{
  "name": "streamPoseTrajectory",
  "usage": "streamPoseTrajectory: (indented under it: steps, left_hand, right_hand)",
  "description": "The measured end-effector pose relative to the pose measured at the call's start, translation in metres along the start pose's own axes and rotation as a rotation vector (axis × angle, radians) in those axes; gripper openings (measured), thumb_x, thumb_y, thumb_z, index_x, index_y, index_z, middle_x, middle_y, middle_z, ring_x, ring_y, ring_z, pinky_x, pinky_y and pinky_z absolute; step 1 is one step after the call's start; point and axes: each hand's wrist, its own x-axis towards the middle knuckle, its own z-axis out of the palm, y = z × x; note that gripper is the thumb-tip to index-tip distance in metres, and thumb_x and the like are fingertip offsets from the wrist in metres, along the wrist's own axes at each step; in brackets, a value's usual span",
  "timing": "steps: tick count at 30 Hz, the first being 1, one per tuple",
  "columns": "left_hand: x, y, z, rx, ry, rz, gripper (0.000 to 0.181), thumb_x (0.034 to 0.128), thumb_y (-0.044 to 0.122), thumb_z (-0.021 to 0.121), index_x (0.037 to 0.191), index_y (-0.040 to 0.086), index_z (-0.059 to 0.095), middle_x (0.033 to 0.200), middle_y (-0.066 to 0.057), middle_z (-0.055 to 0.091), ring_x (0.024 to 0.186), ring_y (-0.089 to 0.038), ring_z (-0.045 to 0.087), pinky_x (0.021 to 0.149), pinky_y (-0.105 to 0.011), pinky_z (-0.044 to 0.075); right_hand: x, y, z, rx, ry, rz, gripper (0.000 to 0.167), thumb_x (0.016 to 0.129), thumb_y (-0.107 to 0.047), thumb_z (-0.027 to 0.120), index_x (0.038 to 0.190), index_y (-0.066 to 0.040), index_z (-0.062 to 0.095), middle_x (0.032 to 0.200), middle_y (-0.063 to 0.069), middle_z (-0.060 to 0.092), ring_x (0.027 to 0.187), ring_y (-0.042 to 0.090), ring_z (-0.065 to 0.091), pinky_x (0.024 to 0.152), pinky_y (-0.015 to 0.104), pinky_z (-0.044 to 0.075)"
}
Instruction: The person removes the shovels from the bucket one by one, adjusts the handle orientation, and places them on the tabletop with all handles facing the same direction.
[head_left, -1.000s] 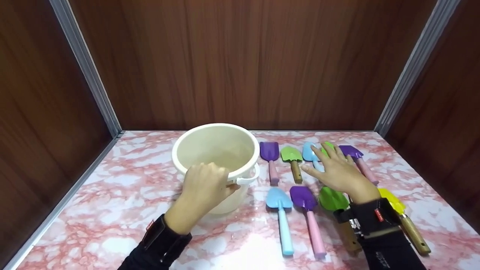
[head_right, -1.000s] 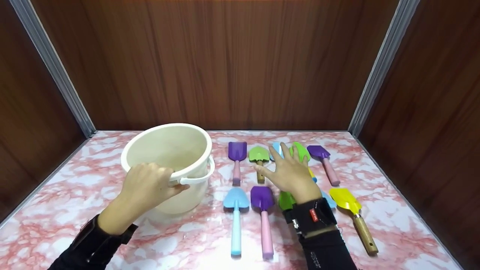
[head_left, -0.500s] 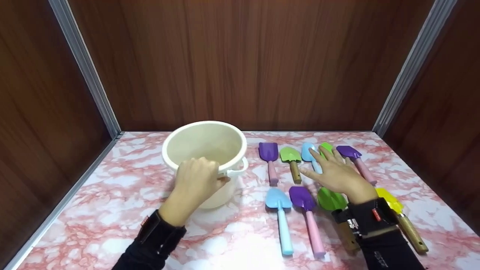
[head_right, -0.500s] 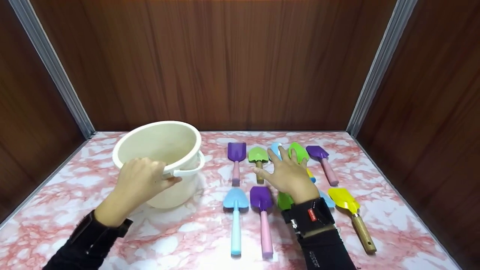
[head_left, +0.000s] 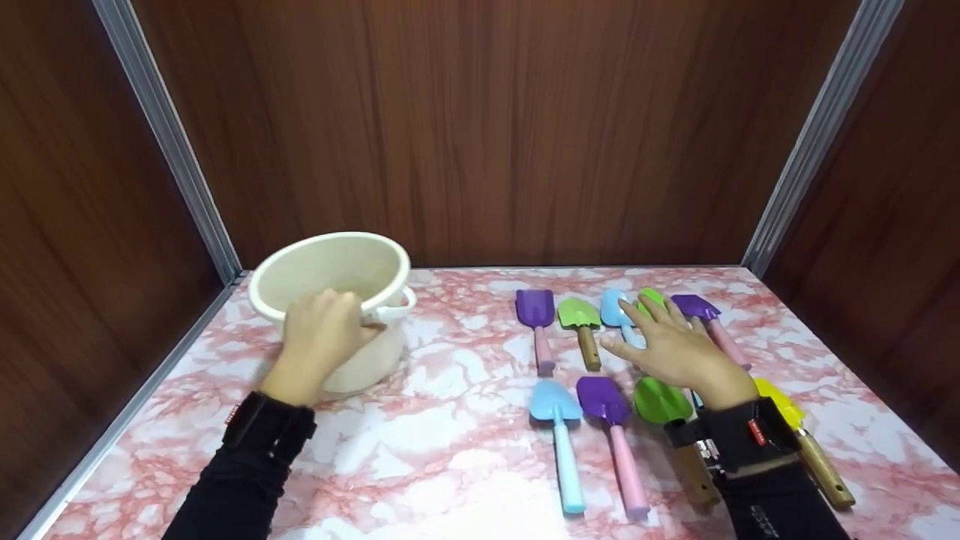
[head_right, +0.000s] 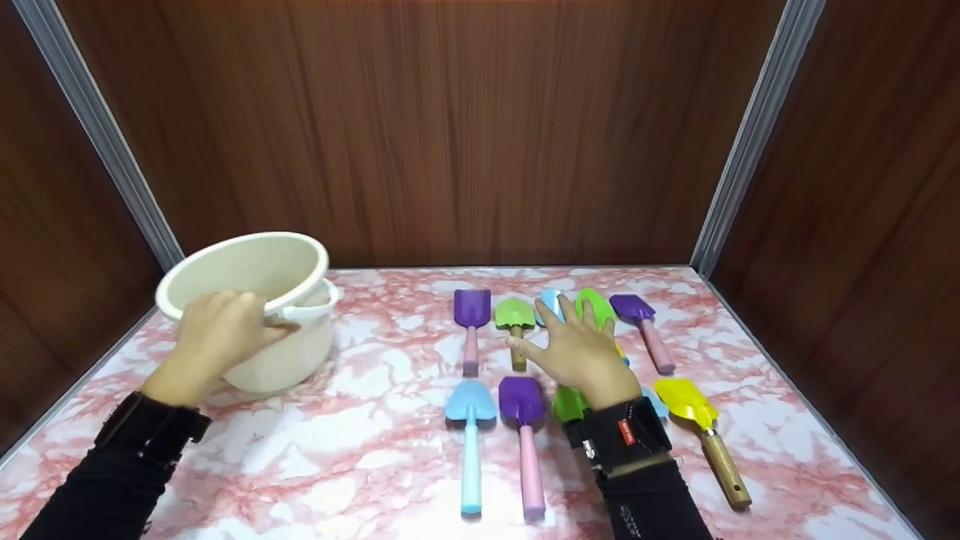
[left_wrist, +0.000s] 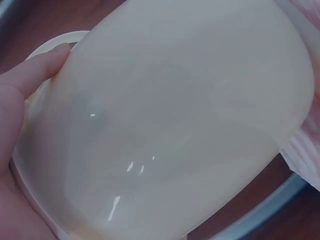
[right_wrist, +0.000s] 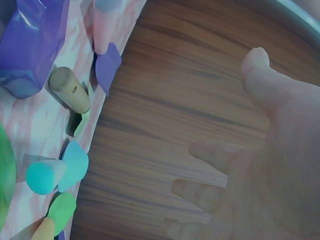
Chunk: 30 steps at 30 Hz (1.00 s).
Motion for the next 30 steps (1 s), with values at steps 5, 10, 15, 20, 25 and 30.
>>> streamPoseTrajectory:
  steps: [5,10,15,20,25,30]
  left_hand:
    - [0.003,-0.023,0.004,0.013,0.018,-0.033,0.045,0.0818,0.037,0.090,0.063,0.007,0.063,0.056,-0.010,0.056,0.050,-0.034,0.054,0.049,-0.051,0.047]
    - [0.008,-0.035,0.006,0.017,0.047,-0.033,0.042,0.0812,0.033,0.090,0.064,0.005,0.065,0.056,-0.012,0.057,0.052,-0.038,0.056,0.050,-0.055,0.047]
    - [0.010,-0.039,0.009,0.024,0.071,-0.024,0.043,0.0804,0.035,0.091,0.064,0.005,0.065,0.055,-0.010,0.054,0.051,-0.036,0.054,0.050,-0.053,0.046]
    - [0.012,-0.038,0.003,-0.034,-0.008,-0.058,0.058,0.0819,0.061,0.085,0.083,0.006,0.068,0.068,-0.012,0.065,0.067,-0.041,0.066,0.063,-0.055,0.049]
    - [0.018,-0.031,-0.018,-0.137,-0.148,-0.151,0.098,0.0941,0.080,0.054,0.156,0.005,0.046,0.148,-0.029,0.057,0.138,-0.051,0.051,0.111,-0.068,0.036]
    - [0.015,0.009,-0.012,-0.151,-0.063,-0.034,0.091,0.1024,0.064,0.054,0.166,0.005,0.030,0.171,-0.024,0.029,0.160,-0.046,0.017,0.128,-0.063,0.007]
  right_hand:
    - [0.000,0.000,-0.001,-0.017,-0.013,0.005,0.096,0.103,-0.075,0.038,0.168,-0.006,0.023,0.172,0.033,0.010,0.154,0.064,0.003,0.113,0.085,0.003]
    - [0.000,-0.001,-0.002,-0.019,-0.001,0.000,0.094,0.104,-0.073,0.039,0.168,-0.006,0.025,0.171,0.033,0.014,0.154,0.065,0.005,0.113,0.086,0.005]
    - [0.000,-0.002,-0.001,-0.033,-0.004,0.001,0.094,0.103,-0.075,0.038,0.168,-0.008,0.027,0.171,0.033,0.016,0.153,0.066,0.006,0.113,0.086,0.007]
    - [0.000,-0.002,-0.001,-0.033,-0.016,0.009,0.096,0.102,-0.077,0.037,0.169,-0.009,0.025,0.172,0.032,0.014,0.154,0.065,0.004,0.113,0.086,0.006]
    - [0.003,-0.003,-0.001,-0.022,-0.010,0.000,0.092,0.104,-0.073,0.039,0.169,-0.009,0.025,0.172,0.032,0.013,0.154,0.064,0.003,0.114,0.085,0.005]
    - [0.005,-0.004,0.000,-0.017,-0.006,0.002,0.093,0.103,-0.075,0.038,0.169,-0.010,0.024,0.173,0.031,0.009,0.155,0.063,0.000,0.116,0.083,0.004]
